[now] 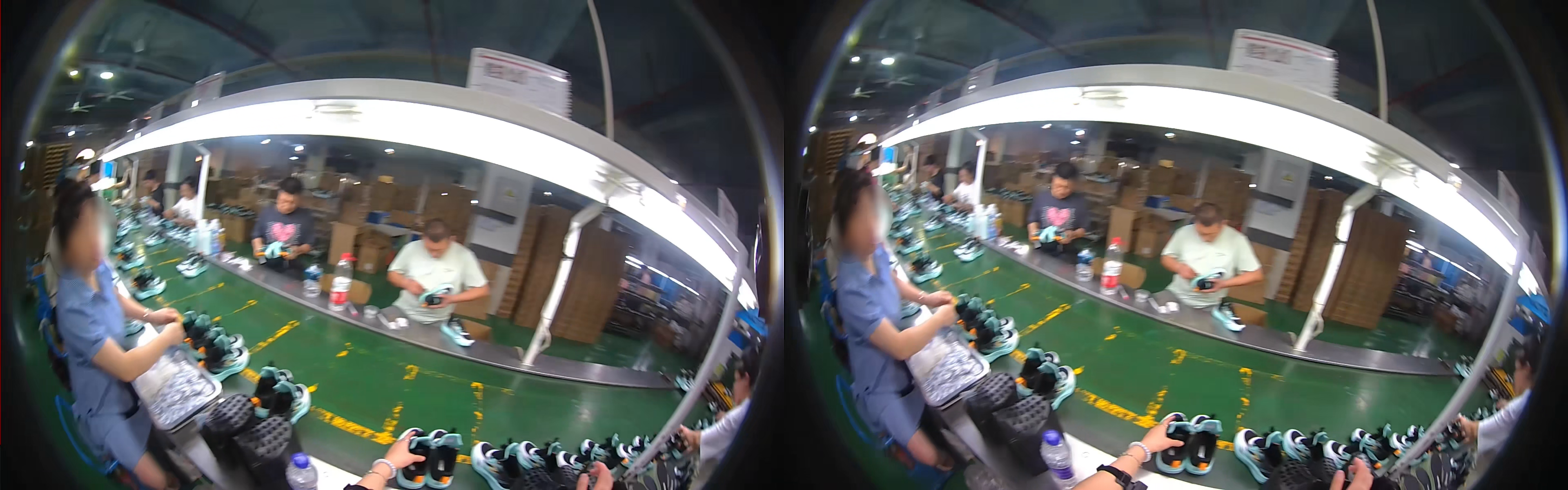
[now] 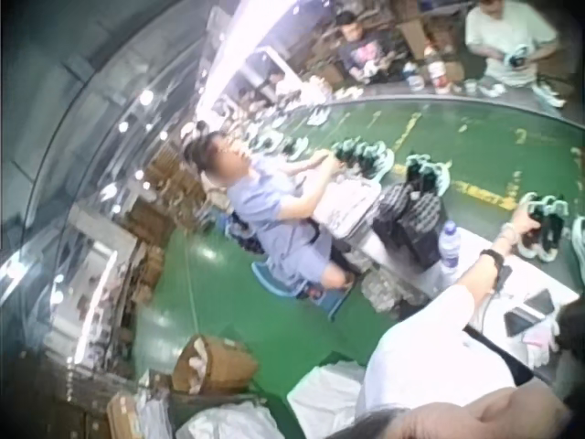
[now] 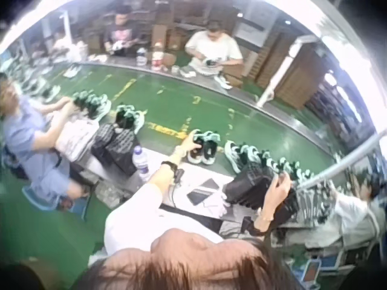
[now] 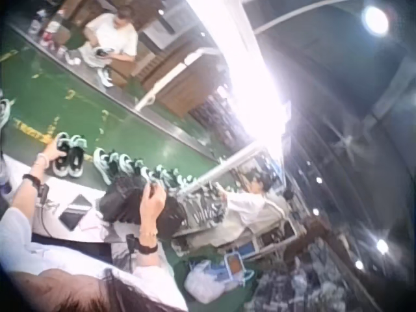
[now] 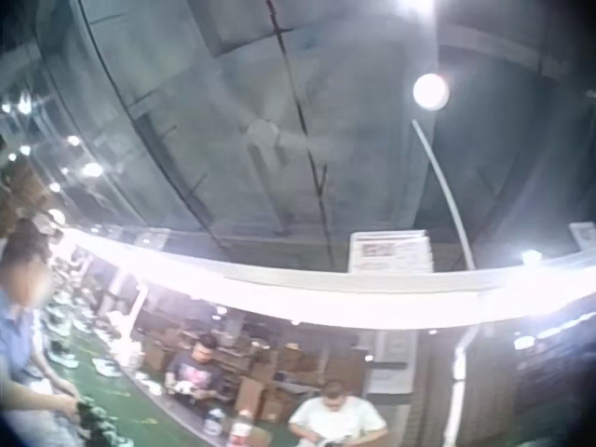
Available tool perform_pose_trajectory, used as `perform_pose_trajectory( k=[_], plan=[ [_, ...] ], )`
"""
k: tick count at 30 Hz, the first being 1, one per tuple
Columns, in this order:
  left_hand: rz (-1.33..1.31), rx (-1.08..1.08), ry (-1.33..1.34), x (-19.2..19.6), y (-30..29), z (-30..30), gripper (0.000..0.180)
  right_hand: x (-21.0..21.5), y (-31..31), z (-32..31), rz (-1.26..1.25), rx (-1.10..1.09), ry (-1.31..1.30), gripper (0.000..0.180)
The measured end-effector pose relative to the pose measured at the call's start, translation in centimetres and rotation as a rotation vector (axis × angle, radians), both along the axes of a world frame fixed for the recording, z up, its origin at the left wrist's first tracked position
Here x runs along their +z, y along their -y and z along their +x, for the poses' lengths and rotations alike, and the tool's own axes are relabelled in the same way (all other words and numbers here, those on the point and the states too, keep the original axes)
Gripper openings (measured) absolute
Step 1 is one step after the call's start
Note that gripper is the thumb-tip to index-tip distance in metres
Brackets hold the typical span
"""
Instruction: Inspecting and organizing finished shoes on an assembly line in a factory.
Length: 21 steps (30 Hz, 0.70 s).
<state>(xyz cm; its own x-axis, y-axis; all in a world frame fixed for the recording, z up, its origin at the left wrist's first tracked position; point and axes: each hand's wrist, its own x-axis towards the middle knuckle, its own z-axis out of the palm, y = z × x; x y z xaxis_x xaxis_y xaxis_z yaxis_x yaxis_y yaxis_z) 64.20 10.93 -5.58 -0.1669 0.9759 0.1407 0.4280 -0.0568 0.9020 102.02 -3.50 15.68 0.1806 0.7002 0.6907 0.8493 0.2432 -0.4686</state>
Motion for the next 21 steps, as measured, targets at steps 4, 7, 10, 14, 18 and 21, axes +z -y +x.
perform_pose_trajectory(
  k=[4, 7, 10, 14, 18, 21],
  plan=[
    [-0.071, 0.066, -0.268, 0.4, -0.7, 1.9, 0.071, -3.2, -0.6, 3.0, -0.172, 0.022, 0.065, 0.042],
    [-0.043, 0.174, -0.427, -1.4, -0.7, 1.9, 0.066, -3.7, -0.9, 3.1, -0.196, 0.026, 0.033, 0.042],
    [-0.144, 0.168, -0.45, 0.2, -0.9, 2.1, 0.065, -4.7, -1.0, 3.9, -0.229, -0.06, 0.038, 0.049],
    [0.265, 0.393, -0.426, 0.2, 0.3, 3.6, 0.064, -3.6, -0.1, 4.3, -0.437, -0.136, 0.012, 0.057],
    [0.429, 0.131, -0.626, 4.6, 4.0, 8.3, 0.047, -4.1, -1.0, 4.5, -0.371, -0.134, -0.002, 0.053],
    [0.117, -0.101, -1.083, 4.2, 4.5, 9.5, 0.042, 0.7, 0.8, 2.6, -0.2, -0.153, -0.159, 0.052]
  ],
)
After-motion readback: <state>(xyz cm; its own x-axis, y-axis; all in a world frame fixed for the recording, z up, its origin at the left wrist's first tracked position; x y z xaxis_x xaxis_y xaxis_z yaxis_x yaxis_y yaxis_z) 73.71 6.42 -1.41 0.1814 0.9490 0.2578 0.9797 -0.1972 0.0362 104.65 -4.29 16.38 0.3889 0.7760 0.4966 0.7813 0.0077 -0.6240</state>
